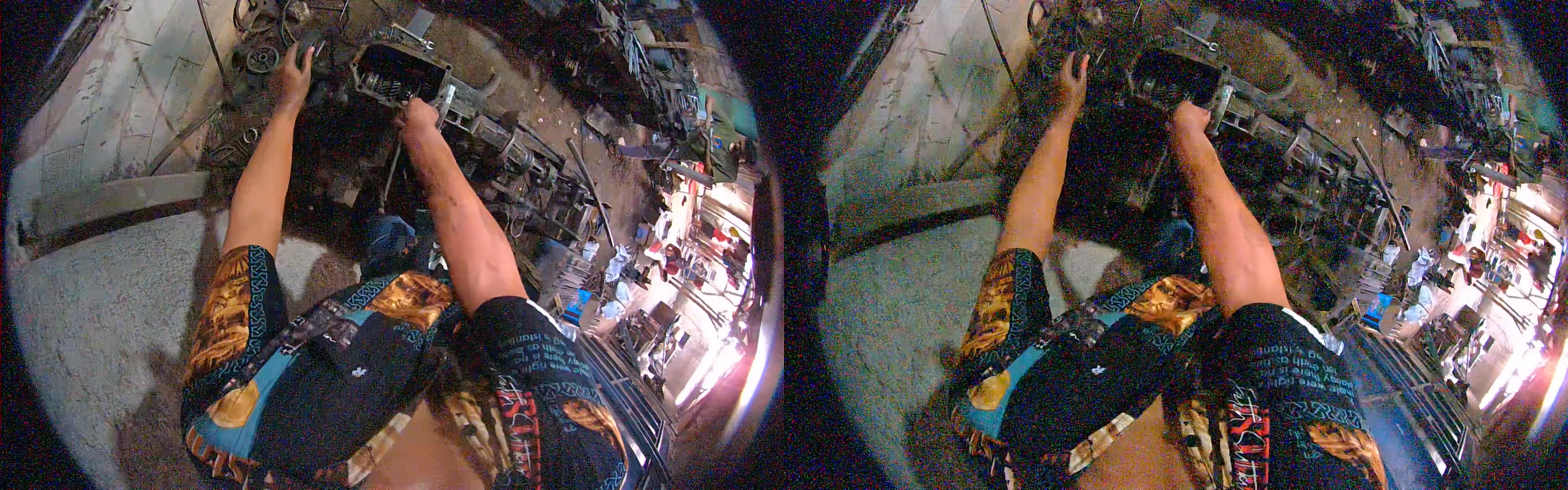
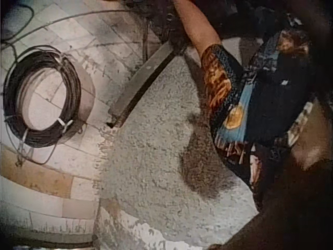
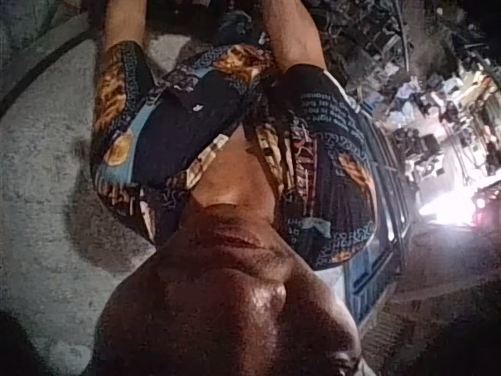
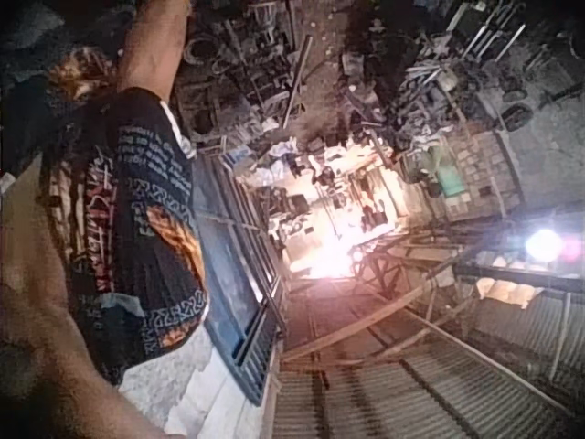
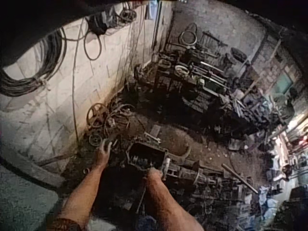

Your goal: Manually operating a metal bending or forming machine to shape rods and components.

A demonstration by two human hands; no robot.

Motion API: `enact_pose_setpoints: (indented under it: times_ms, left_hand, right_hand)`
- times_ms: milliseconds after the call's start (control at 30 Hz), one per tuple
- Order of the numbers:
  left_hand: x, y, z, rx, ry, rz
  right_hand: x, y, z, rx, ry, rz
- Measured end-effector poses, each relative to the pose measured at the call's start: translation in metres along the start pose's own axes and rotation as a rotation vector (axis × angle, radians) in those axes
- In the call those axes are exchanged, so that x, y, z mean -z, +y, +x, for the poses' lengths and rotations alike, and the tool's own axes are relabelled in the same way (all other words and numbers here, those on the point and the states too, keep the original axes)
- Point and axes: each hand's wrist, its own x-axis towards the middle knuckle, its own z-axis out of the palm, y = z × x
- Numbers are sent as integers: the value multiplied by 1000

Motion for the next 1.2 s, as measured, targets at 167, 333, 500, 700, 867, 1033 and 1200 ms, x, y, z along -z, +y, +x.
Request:
enact_pose_setpoints:
  times_ms: [167,333,500,700,867,1033,1200]
  left_hand:
    - [-17,-21,-3,71,-10,70]
    - [-28,-25,2,104,-14,-50]
    - [-15,-19,14,78,-107,-59]
    - [-16,-4,25,90,-118,16]
    - [-29,-14,25,25,-103,72]
    - [-43,-42,23,117,-88,82]
    - [-46,-41,21,211,-190,93]
  right_hand:
    - [50,-37,-52,83,-155,2]
    - [175,-93,-70,727,-213,-809]
    - [199,-148,-96,741,-335,-1321]
    - [176,-168,-79,753,-409,-1398]
    - [163,-167,-59,776,-471,-1429]
    - [156,-166,-60,744,-467,-1497]
    - [156,-154,-42,826,-461,-1515]
